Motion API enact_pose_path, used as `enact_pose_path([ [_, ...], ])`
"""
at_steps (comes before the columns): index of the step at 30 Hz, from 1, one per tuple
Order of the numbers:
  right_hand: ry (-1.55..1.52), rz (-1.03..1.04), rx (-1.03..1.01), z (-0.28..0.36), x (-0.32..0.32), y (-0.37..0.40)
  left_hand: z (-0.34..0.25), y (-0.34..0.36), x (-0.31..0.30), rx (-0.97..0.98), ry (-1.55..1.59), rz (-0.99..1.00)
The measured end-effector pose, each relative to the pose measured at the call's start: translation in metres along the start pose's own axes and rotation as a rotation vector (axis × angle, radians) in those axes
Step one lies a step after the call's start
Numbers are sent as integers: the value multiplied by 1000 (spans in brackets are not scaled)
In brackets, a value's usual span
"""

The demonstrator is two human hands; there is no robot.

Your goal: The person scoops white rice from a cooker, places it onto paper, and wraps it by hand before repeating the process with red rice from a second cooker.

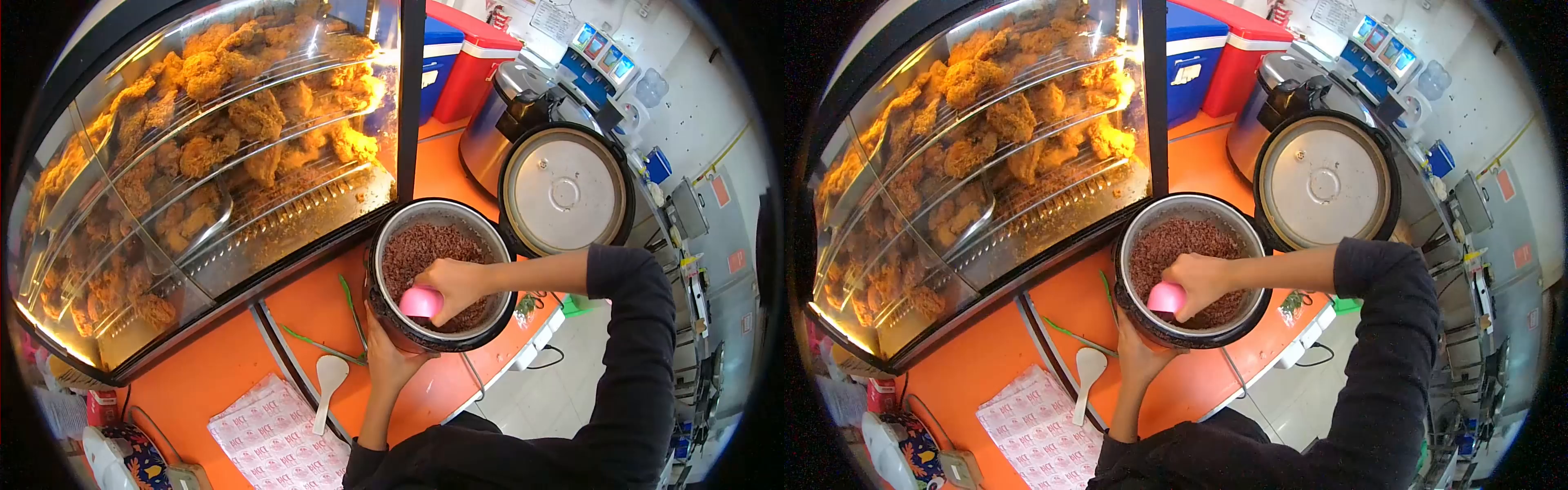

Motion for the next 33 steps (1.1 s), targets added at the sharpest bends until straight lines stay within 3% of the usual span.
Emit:
enact_pose_path([
  [10, -173, 89, 132, 17, -16, 19, 3, 3, 0, 21, -37, 0],
  [14, -490, 453, 364, -15, -12, 19, 8, 11, -1, -12, -142, 52],
  [16, -565, 499, 428, -33, -10, 26, 5, 14, -8, -19, -167, 117],
  [19, -643, 399, 579, -40, -12, 53, -21, 25, -30, 60, -120, 27],
  [20, -779, 253, 652, -40, -11, 66, -35, 29, -29, 66, -130, 26],
  [22, -1047, -21, 721, -45, -4, 89, -68, 32, -15, -193, 401, 56],
  [23, -1047, -23, 711, -38, -1, 96, -86, 31, -3, -323, 667, 72],
  [25, -1313, -429, 644, -16, -7, 114, -112, 24, 28, -579, 1208, 100],
  [27, -1391, -539, 685, 6, -7, 119, -109, -3, 71, -1157, 1367, 50],
  [29, -1576, -721, 518, 27, -7, 122, -103, -28, 111, -904, 1507, 23],
  [30, -1589, -745, 536, 34, -3, 123, -96, -44, 124, -786, 1570, 24],
  [33, -1408, -936, 489, 50, 0, 125, -99, -75, 134, -587, 1628, 97],
])
Point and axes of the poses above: each hand's wrist, its own y-axis away from the middle knuckle, its own x-axis out of the palm, z = x × y, the point moved 2 cm from there along -y, towards the middle knuckle, and after that the axes turned 7 degrees about y, right-handed, at the moved point
